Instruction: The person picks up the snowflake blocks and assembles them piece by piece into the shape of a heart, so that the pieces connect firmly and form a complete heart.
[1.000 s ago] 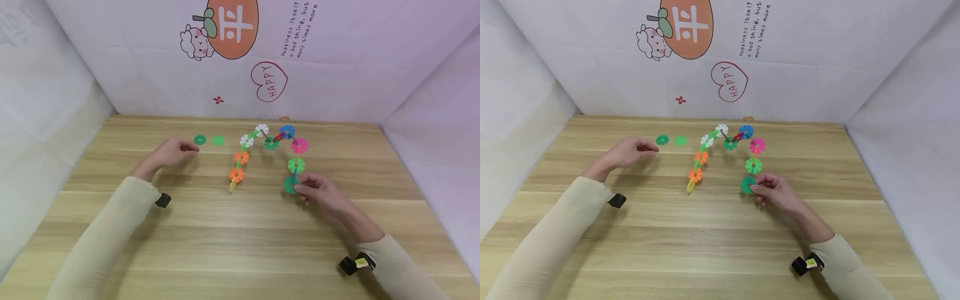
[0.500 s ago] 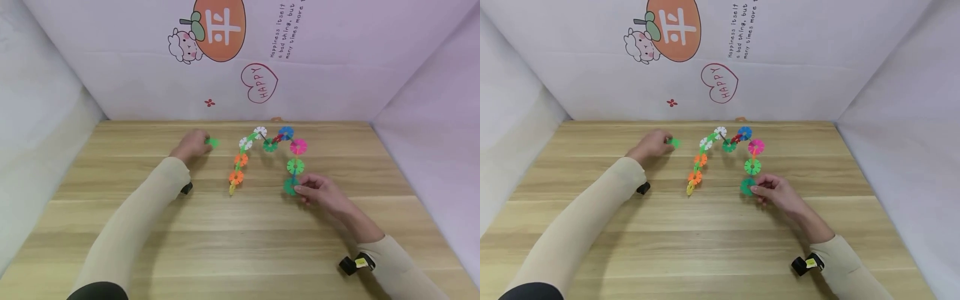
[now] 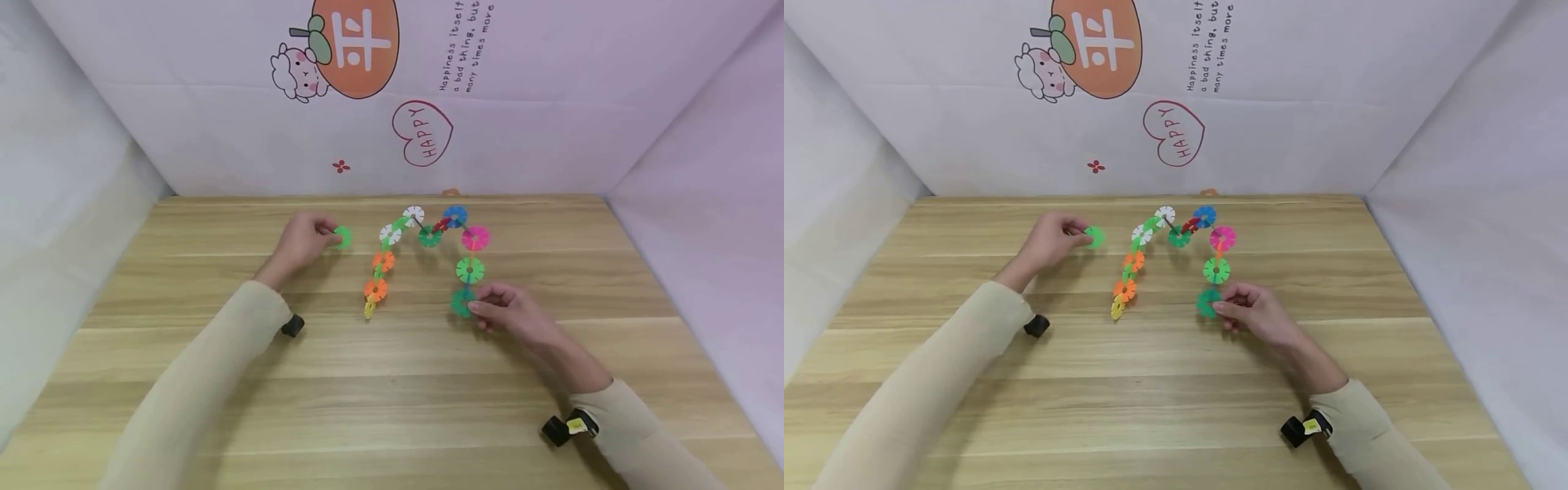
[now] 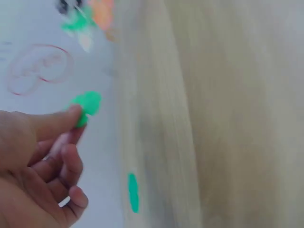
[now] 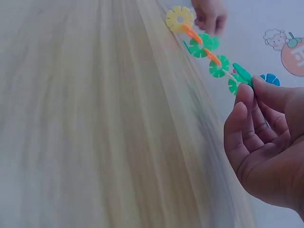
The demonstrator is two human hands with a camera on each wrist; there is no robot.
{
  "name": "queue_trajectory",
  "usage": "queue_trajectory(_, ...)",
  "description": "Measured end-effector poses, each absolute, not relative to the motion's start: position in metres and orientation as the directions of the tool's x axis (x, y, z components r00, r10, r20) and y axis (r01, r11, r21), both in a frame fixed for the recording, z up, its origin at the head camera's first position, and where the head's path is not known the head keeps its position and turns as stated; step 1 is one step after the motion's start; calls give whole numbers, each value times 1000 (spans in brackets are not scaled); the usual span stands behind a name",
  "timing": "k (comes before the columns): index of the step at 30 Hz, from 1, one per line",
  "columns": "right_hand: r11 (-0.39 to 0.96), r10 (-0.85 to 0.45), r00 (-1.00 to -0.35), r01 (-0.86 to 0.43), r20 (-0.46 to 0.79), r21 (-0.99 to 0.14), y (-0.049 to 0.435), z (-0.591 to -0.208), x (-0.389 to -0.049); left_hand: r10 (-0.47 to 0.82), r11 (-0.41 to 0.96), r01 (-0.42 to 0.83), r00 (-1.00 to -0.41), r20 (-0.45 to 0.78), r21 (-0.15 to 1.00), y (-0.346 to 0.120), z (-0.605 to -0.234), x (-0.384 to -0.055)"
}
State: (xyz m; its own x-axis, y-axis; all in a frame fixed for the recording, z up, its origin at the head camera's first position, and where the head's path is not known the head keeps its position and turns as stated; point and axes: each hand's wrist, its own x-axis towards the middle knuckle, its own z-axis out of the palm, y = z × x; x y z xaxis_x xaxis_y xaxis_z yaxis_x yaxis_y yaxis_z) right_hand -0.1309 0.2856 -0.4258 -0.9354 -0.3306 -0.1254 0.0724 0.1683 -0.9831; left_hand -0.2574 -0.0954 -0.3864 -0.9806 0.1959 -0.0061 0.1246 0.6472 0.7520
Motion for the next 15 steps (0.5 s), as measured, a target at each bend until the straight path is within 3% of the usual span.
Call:
queue_trajectory(4,141,-333,-935,75,-119,-987,271,-426,-134,217,525,186,-973,80,831,-92,-372,-214)
queue_trajectory(8,125,-308,-944,79,-115,-989,252,-424,-135,304,472,289,-940,155,833,-79,-364,-165)
queue_trajectory(15,46,-273,-960,59,-70,-997,217,-412,-130,429,515,511,-849,309,688,-49,-379,-123)
